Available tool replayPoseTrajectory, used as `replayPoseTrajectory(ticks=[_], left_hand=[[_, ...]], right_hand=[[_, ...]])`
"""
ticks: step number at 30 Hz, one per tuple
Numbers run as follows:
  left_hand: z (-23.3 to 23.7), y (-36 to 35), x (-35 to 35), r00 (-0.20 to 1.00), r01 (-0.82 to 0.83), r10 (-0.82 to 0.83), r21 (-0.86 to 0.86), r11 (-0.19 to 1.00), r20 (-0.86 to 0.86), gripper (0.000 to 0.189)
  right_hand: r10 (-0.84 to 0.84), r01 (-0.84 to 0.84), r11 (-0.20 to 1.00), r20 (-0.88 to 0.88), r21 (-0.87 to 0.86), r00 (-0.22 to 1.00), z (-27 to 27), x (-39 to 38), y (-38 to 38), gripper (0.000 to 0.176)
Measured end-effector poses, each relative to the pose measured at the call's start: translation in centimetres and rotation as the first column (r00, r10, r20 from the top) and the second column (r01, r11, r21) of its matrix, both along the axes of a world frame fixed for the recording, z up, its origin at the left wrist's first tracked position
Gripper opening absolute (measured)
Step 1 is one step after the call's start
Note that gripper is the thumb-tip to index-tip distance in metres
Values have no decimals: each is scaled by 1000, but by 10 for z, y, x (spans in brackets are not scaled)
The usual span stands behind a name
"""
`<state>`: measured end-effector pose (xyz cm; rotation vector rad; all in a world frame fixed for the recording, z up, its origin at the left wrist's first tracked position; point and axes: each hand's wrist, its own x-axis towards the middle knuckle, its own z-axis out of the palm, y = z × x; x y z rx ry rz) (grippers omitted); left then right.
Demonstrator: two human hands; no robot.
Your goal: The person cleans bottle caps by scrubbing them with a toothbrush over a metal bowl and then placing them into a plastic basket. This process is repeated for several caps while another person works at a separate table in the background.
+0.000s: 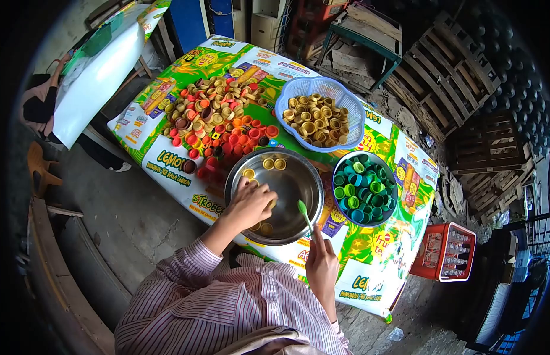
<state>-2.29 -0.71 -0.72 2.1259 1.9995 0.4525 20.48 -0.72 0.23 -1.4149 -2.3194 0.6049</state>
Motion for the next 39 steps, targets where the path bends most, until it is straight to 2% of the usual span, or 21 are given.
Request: replayPoseTrajectory(ticks=[1, 2, 4, 5, 6, 7, 8, 9, 11, 13, 18, 20, 22, 23, 24, 26, 27, 32, 36, 38, 39], left_hand=[[-3, -3, -2, 998, 16, -15, -28, 999, 65, 29], [-3, -2, 0, 998, 14, -13, -15, 1000, 64, 29], [21, -2, 6, 956, -32, -4, 117, 993, 294, 29], [22, 1, 5, 928, -6, -58, 172, 985, 368, 29], [14, -1, 1, 928, -6, -57, 168, 986, 369, 29], [2, -2, -5, 983, 10, -27, 93, 996, 183, 30], [-7, -2, -7, 1000, 9, -9, 18, 1000, -10, 30], [11, 2, -4, 993, -50, 59, -84, 995, 107, 30], [14, 12, -4, 985, -67, 66, 3, 998, 157, 28], [11, 24, -5, 979, -58, 24, 160, 985, 204, 25], [30, 115, -2, 950, -50, -24, 230, 972, 310, 20], [25, 167, -3, 920, -29, -101, 323, 946, 379, 28], [22, 198, 1, 884, -151, 66, 148, 977, 463, 47], [-15, 216, 0, 963, -198, 125, 315, 928, 238, 60], [-9, 213, 1, 963, -195, 120, 319, 928, 240, 60], [4, 188, -1, 968, -85, 63, 83, 993, 242, 58], [-8, 181, -8, 932, -94, 71, 47, 994, 356, 53], [-10, 102, -31, 832, -120, 92, 16, 993, 547, 41], [-15, 43, -42, 920, -85, 19, 154, 984, 391, 30], [-2, 20, -34, 903, -122, 95, 37, 992, 418, 28], [-1, 10, -33, 968, -119, 101, 66, 991, 231, 29]], right_hand=[[11, -6, 999, 171, -33, 985, -5, 2, -3, 45], [9, -8, 1000, 118, -12, 993, -6, 3, -5, 44], [24, -20, 999, -98, 43, 995, -4, 5, -7, 42], [25, -22, 999, -96, 37, 995, -6, 4, -7, 42], [26, -24, 999, -67, 35, 997, -10, 3, -7, 43], [27, -26, 999, -37, 37, 999, -14, 1, -6, 43], [52, -48, 998, 147, -29, 988, -17, 4, -7, 43], [46, -46, 999, 48, -4, 998, -19, 6, -10, 43], [47, -44, 999, -96, 28, 994, -16, 6, -10, 43], [60, -60, 998, -82, 9, 995, -25, 7, -13, 43], [74, -76, 997, -73, -24, 995, -27, 9, -14, 43], [55, -57, 998, -90, -14, 994, -24, 8, -11, 43], [36, -38, 999, -101, -13, 994, -18, 9, -11, 42], [23, -27, 998, -89, -54, 996, -13, 8, -11, 42], [10, -17, 995, -78, -94, 997, -9, 7, -11, 43], [3, -13, 995, -98, -96, 995, -10, 9, -13, 44], [2, -11, 994, -89, -106, 996, -12, 10, -14, 44], [14, -24, 996, -117, -85, 993, -29, 13, -22, 42], [-64, 46, 993, -167, -110, 984, -27, 13, -20, 44], [-92, 73, 992, -201, -103, 975, -24, 14, -16, 43], [-97, 80, 993, -207, -87, 973, -24, 15, -14, 43]])
